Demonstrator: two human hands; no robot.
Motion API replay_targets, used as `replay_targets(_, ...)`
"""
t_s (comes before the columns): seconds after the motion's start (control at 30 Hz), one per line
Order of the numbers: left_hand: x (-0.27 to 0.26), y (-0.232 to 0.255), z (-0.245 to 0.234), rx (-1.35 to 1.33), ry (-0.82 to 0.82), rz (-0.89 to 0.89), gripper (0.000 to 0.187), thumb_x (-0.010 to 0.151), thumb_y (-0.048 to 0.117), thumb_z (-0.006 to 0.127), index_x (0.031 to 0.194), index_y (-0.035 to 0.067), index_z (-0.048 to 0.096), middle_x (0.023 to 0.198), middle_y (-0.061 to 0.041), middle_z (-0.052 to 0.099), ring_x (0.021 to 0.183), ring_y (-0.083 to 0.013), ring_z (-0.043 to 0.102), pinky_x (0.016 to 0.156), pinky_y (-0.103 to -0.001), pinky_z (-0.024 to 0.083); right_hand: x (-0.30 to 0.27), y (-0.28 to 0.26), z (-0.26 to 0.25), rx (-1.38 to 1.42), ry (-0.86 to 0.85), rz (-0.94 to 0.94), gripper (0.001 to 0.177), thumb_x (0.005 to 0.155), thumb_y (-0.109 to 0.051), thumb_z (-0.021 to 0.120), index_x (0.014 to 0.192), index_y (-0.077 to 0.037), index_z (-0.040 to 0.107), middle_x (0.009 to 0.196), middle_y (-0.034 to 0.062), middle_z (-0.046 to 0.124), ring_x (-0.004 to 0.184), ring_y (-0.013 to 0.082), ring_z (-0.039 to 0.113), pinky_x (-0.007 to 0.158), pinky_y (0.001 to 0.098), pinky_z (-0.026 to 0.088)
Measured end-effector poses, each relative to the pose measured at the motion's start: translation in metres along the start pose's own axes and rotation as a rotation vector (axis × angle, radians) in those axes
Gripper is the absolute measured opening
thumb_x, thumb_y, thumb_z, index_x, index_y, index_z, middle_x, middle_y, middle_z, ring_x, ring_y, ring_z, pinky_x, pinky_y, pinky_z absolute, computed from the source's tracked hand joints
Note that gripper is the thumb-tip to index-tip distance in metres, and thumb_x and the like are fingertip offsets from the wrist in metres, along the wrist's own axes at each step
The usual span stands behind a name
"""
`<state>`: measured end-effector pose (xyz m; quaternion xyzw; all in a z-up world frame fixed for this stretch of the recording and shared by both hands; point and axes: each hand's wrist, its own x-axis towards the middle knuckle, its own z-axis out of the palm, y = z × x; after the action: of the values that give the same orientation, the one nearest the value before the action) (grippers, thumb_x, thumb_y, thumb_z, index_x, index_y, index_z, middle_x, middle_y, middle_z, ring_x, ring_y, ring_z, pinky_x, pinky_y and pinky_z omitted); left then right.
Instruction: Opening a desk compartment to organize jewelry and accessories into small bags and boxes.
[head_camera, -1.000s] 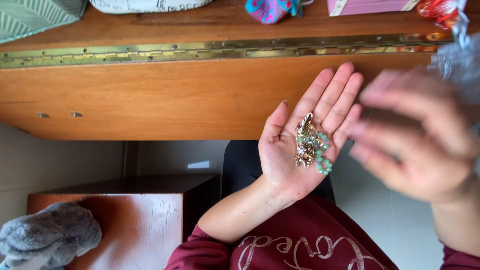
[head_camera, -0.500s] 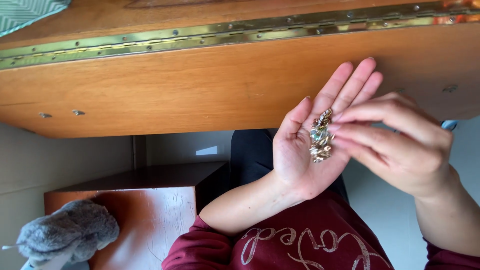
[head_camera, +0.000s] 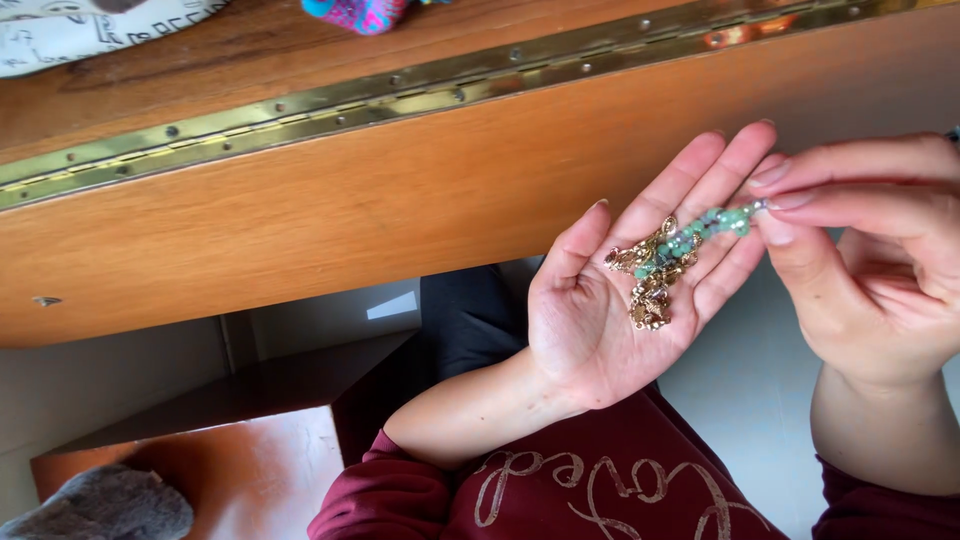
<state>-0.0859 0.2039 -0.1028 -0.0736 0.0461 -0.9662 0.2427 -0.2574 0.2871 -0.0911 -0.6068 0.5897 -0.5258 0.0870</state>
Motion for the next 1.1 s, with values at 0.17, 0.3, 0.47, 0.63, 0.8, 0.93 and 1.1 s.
replay_targets(0.17,0.009,-0.017,-0.003,0.017,-0.034,0.021,0.077,0.108,0.048,0.041,0.17,0.011,0.016,0.178,-0.006,0.004,0.162,-0.0203,0.018,0.136,-0.038,0.013,0.007,0.003,-0.019,0.035,-0.021,0.002,0.016,0.101,0.007,0.07,0.114,0.002,0.062,0.116,0.0174,0.066,0.101,0.0215,0.071,0.094,0.0304,0.059)
replay_targets(0.3,0.007,-0.029,-0.003,0.038,-0.055,0.021,0.081,0.106,0.053,0.041,0.171,0.013,0.014,0.178,-0.004,0.003,0.159,-0.0191,0.02,0.136,-0.038,0.012,0.013,-0.001,-0.026,0.026,-0.072,-0.037,0.015,0.101,0.007,0.071,0.112,0.002,0.061,0.113,0.0162,0.07,0.099,0.0231,0.071,0.09,0.0313,0.058)
replay_targets(0.47,-0.006,-0.032,-0.005,0.107,-0.062,0.025,0.081,0.106,0.055,0.04,0.171,0.013,0.013,0.179,-0.004,0.002,0.16,-0.0174,0.023,0.135,-0.037,0.013,0.008,-0.006,-0.024,-0.111,-0.166,-0.196,0.019,0.095,0.007,0.075,0.108,0.002,0.063,0.113,0.015,0.071,0.101,0.0283,0.072,0.088,0.0349,0.054)
replay_targets(0.63,-0.024,-0.025,-0.005,0.13,-0.051,0.048,0.081,0.106,0.054,0.038,0.17,0.014,0.013,0.18,-0.004,0.002,0.156,-0.0158,0.024,0.133,-0.035,0.014,0.008,-0.015,-0.012,-0.104,-0.25,-0.257,0.021,0.089,0.005,0.079,0.103,0.0,0.065,0.111,0.0135,0.07,0.105,0.0299,0.07,0.09,0.0374,0.057)
replay_targets(0.8,-0.053,-0.026,-0.045,-0.026,-0.026,0.067,0.065,0.117,0.05,0.027,0.167,0.01,0.02,0.166,-0.007,0.025,0.147,-0.0173,0.037,0.124,-0.036,0.026,0.032,-0.063,0.02,-0.242,-0.369,-0.386,0.023,0.072,-0.006,0.084,0.092,0.0,0.073,0.11,0.0158,0.07,0.108,0.036,0.065,0.093,0.0461,0.053)
replay_targets(0.93,-0.06,-0.021,-0.06,-0.153,-0.102,0.073,0.053,0.126,0.048,0.022,0.159,0.008,0.031,0.151,-0.01,0.045,0.14,-0.0209,0.043,0.124,-0.036,0.032,0.039,-0.081,0.047,-0.289,-0.423,-0.449,0.025,0.067,-0.009,0.086,0.088,0.0,0.075,0.111,0.0155,0.071,0.111,0.0359,0.065,0.091,0.0449,0.052)
replay_targets(1.1,-0.066,-0.007,-0.071,-0.05,-0.121,0.096,0.045,0.129,0.042,0.024,0.15,0.006,0.042,0.14,-0.009,0.055,0.133,-0.0195,0.05,0.119,-0.036,0.037,0.041,-0.086,0.067,-0.351,-0.425,-0.482,0.019,0.071,-0.01,0.088,0.083,-0.004,0.076,0.114,0.0084,0.072,0.113,0.0298,0.065,0.085,0.0435,0.047)
